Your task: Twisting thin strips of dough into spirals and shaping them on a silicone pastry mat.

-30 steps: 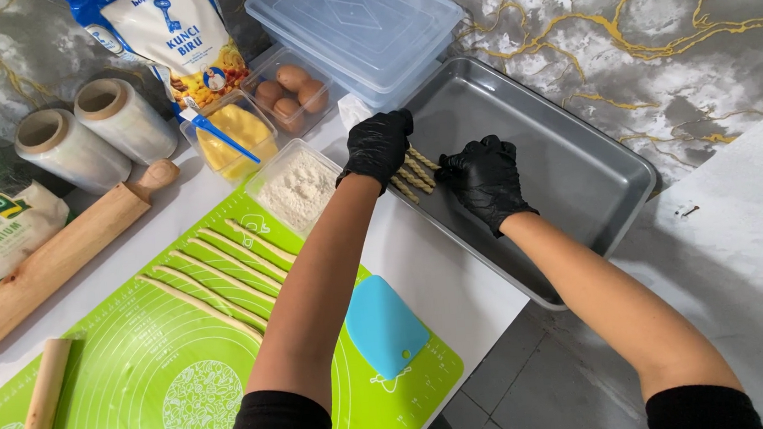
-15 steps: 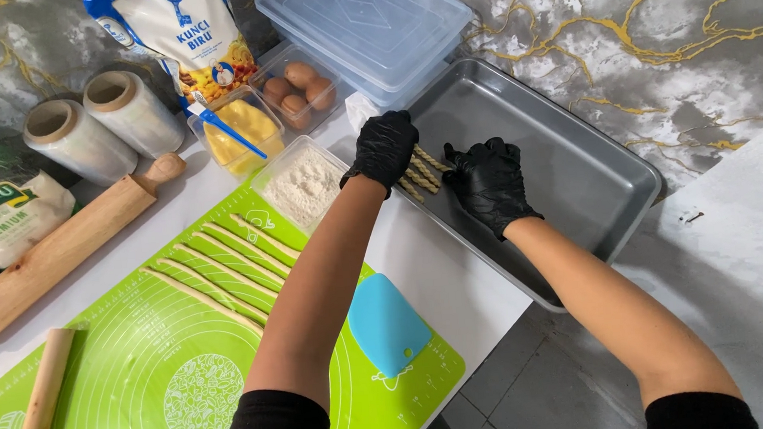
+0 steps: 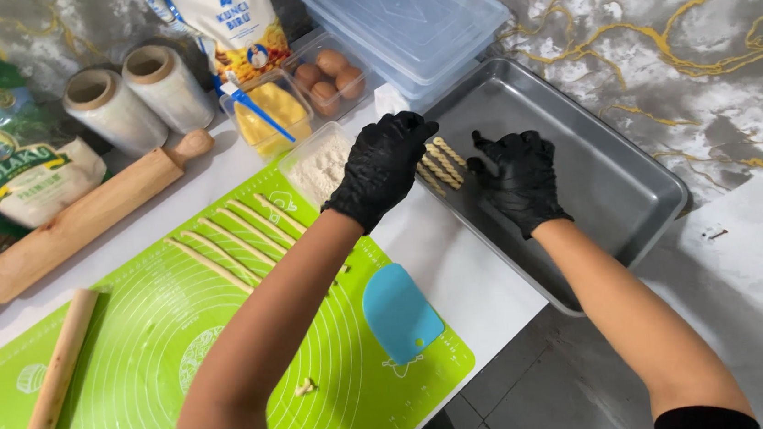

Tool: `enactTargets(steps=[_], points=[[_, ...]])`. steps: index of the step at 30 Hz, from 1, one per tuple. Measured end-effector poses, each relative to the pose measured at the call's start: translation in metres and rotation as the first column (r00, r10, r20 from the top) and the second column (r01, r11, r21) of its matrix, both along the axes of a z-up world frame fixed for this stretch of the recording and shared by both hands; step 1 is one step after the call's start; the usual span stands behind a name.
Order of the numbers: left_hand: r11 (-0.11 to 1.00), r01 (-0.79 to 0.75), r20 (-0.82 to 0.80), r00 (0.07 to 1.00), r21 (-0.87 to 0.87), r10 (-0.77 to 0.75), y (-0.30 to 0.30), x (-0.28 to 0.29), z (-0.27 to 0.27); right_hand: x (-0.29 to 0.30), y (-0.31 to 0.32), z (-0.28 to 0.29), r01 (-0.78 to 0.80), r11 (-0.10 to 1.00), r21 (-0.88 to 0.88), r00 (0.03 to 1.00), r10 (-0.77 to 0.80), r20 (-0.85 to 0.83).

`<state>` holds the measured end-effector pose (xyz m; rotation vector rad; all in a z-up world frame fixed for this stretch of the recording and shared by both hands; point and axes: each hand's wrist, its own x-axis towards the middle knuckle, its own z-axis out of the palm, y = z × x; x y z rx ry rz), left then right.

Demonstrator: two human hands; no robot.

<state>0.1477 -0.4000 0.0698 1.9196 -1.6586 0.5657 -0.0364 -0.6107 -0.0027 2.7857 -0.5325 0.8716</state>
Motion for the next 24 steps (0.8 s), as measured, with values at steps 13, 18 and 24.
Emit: enactTargets(steps=[13,18,24], points=[[0.882,0.113,-0.577,0.793,0.457,0.197,0.333,-0.092,-0.040,-0.071,0.152,0.131,-0.257,0.944,0.207,0.966,0.249,0.062],[0.966,0.026,-0.656,0.739,0.258,0.155,0.336,-0.125,-0.035,-0.077,0.219,0.127,-0.372,0.891,0.260,0.928,0.369,0.062],[0.993,-0.103,-0.509,0.853,0.054,0.116,0.389,-0.139,-0.023,-0.069,0.262,0.097,-0.494,0.803,0.333,0.868,0.474,0.146]])
